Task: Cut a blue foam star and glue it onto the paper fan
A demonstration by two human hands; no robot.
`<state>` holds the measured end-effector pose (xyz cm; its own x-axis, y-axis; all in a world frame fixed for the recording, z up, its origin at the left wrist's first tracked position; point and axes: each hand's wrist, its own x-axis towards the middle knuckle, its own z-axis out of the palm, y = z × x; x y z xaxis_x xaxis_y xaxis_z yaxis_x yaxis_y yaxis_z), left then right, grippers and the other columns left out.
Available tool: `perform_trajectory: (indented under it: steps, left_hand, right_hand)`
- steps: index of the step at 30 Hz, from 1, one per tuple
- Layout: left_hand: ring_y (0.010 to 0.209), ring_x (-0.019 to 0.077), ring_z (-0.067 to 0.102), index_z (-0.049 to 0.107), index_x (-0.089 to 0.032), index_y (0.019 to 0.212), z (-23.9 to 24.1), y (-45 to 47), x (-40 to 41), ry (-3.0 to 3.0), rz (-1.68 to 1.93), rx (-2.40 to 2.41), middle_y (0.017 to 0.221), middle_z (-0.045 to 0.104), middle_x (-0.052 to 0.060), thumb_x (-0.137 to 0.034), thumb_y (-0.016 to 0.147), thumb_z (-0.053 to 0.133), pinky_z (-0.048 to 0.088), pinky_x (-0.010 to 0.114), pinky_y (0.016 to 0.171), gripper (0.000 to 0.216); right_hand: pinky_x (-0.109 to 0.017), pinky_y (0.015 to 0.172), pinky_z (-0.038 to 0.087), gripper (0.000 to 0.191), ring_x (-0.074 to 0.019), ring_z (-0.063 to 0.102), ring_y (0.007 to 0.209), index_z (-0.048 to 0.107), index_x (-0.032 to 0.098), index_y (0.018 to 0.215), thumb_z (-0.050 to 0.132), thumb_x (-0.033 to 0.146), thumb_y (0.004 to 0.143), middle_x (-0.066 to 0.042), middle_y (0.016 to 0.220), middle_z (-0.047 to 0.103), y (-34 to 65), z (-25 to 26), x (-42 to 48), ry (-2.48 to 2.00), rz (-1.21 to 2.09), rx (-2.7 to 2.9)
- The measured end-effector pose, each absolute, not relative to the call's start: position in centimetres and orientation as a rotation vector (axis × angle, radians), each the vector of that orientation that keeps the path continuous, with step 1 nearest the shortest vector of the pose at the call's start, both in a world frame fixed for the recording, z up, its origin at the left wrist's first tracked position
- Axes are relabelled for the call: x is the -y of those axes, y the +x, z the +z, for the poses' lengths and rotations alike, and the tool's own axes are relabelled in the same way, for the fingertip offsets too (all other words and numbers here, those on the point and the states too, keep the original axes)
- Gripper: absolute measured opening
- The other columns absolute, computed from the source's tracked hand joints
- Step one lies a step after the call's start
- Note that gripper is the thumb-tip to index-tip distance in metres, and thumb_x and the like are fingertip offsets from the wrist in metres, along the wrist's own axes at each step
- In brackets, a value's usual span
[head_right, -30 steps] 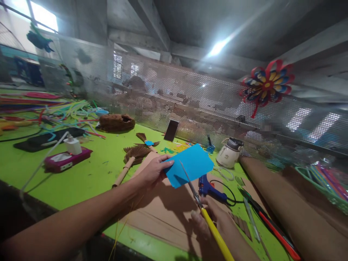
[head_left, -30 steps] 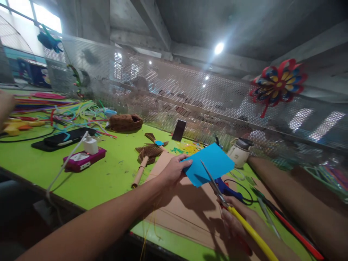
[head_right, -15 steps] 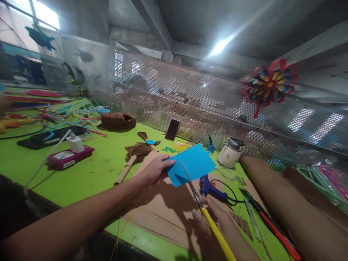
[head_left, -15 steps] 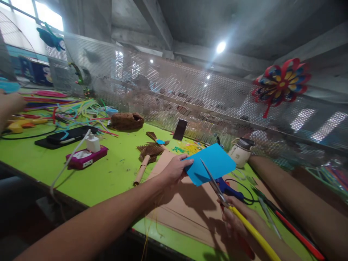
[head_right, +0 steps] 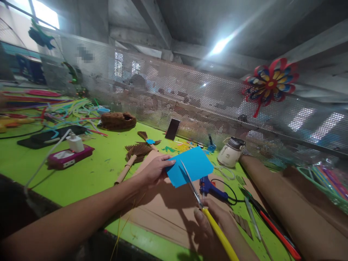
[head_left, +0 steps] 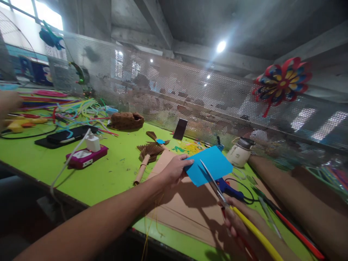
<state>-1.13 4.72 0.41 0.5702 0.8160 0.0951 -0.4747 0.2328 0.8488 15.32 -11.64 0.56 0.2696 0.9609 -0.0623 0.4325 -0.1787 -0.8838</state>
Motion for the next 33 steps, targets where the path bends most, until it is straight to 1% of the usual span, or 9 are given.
perform_trajectory:
  steps: [2, 5, 10, 15, 19, 23, 28, 31, 33]
  left_hand:
    - [0.059, 0.0106, 0.054, 0.056, -0.014, 0.077, 0.4, -1.1, -4.7, 0.986, 0.92, -0.412, 0.069, 0.057, 0.0, -0.028, 0.064, 0.073, 0.046, 0.024, 0.059, 0.026]
    - [0.057, 0.0094, 0.053, 0.054, -0.014, 0.076, 0.6, -1.1, -4.5, 0.987, 0.917, -0.422, 0.068, 0.056, 0.0, -0.028, 0.064, 0.072, 0.046, 0.023, 0.058, 0.026]
    - [0.053, 0.0088, 0.051, 0.053, -0.014, 0.074, 0.7, -1.1, -4.4, 0.994, 0.899, -0.458, 0.064, 0.054, -0.002, -0.025, 0.065, 0.07, 0.046, 0.023, 0.055, 0.022]
    - [0.05, 0.0084, 0.049, 0.056, -0.013, 0.077, 0.8, -1.2, -4.3, 1.025, 0.864, -0.494, 0.06, 0.054, -0.002, -0.022, 0.068, 0.065, 0.045, 0.023, 0.053, 0.015]
    - [0.051, 0.0092, 0.051, 0.058, -0.013, 0.081, 0.7, -1.1, -3.9, 1.05, 0.835, -0.497, 0.066, 0.057, 0.0, -0.023, 0.067, 0.067, 0.043, 0.022, 0.052, 0.02]
    - [0.055, 0.0108, 0.054, 0.06, -0.013, 0.087, 0.7, -0.9, -3.4, 1.061, 0.805, -0.482, 0.072, 0.059, 0.002, -0.025, 0.066, 0.069, 0.046, 0.026, 0.057, 0.026]
    - [0.059, 0.0115, 0.055, 0.06, -0.014, 0.093, 0.6, -0.9, -3.4, 1.047, 0.787, -0.467, 0.078, 0.061, 0.003, -0.028, 0.067, 0.07, 0.047, 0.027, 0.059, 0.031]
    - [0.063, 0.0136, 0.058, 0.061, -0.014, 0.093, 0.3, -0.9, -3.6, 1.029, 0.767, -0.457, 0.079, 0.062, 0.005, -0.026, 0.067, 0.069, 0.048, 0.028, 0.061, 0.03]
    - [0.065, 0.0147, 0.059, 0.062, -0.013, 0.091, 0.1, -0.8, -3.6, 1.016, 0.761, -0.455, 0.079, 0.063, 0.005, -0.024, 0.067, 0.068, 0.048, 0.028, 0.063, 0.027]
  right_hand:
    - [-0.018, 0.037, 0.036, 0.043, -0.0113, 0.051, 0.043, 0.059, 0.018, 0.09, 0.064, 0.055, 0.068, 0.003, 0.05, 0.05, 15.4, 0.3, 11.7, -1.746, 0.86, 1.263]
    - [-0.018, 0.037, 0.033, 0.045, -0.011, 0.05, 0.044, 0.057, 0.02, 0.094, 0.062, 0.057, 0.07, 0.003, 0.053, 0.052, 15.3, 0.2, 11.9, -1.772, 0.831, 1.221]
    - [-0.018, 0.036, 0.029, 0.04, -0.0101, 0.044, 0.038, 0.059, 0.02, 0.087, 0.064, 0.056, 0.069, 0.004, 0.048, 0.048, 15.2, 0.2, 12.2, -1.744, 0.889, 1.196]
    - [-0.016, 0.035, 0.026, 0.037, -0.008, 0.041, 0.04, 0.056, 0.021, 0.084, 0.067, 0.052, 0.067, 0.004, 0.049, 0.048, 15.2, -0.3, 12.0, -1.842, 0.813, 1.206]
    - [-0.017, 0.034, 0.028, 0.041, -0.008, 0.041, 0.036, 0.056, 0.021, 0.086, 0.06, 0.058, 0.069, 0.006, 0.045, 0.046, 15.3, -0.4, 11.6, -1.801, 0.883, 1.19]
    - [-0.016, 0.036, 0.031, 0.046, -0.0072, 0.045, 0.037, 0.054, 0.02, 0.082, 0.053, 0.065, 0.072, 0.004, 0.048, 0.049, 14.7, 0.1, 11.6, -1.75, 0.915, 1.21]
    - [-0.014, 0.038, 0.031, 0.042, -0.0058, 0.043, 0.04, 0.054, 0.02, 0.076, 0.056, 0.061, 0.072, 0.004, 0.05, 0.048, 13.6, 0.9, 12.0, -1.781, 0.819, 1.186]
    - [-0.017, 0.038, 0.033, 0.04, -0.008, 0.045, 0.039, 0.056, 0.02, 0.076, 0.058, 0.06, 0.071, 0.004, 0.047, 0.049, 13.7, 0.9, 11.8, -1.824, 0.812, 1.179]
    - [-0.019, 0.038, 0.035, 0.04, -0.0105, 0.048, 0.041, 0.056, 0.02, 0.074, 0.06, 0.06, 0.068, 0.002, 0.048, 0.052, 14.1, 0.9, 11.6, -1.786, 0.847, 1.2]
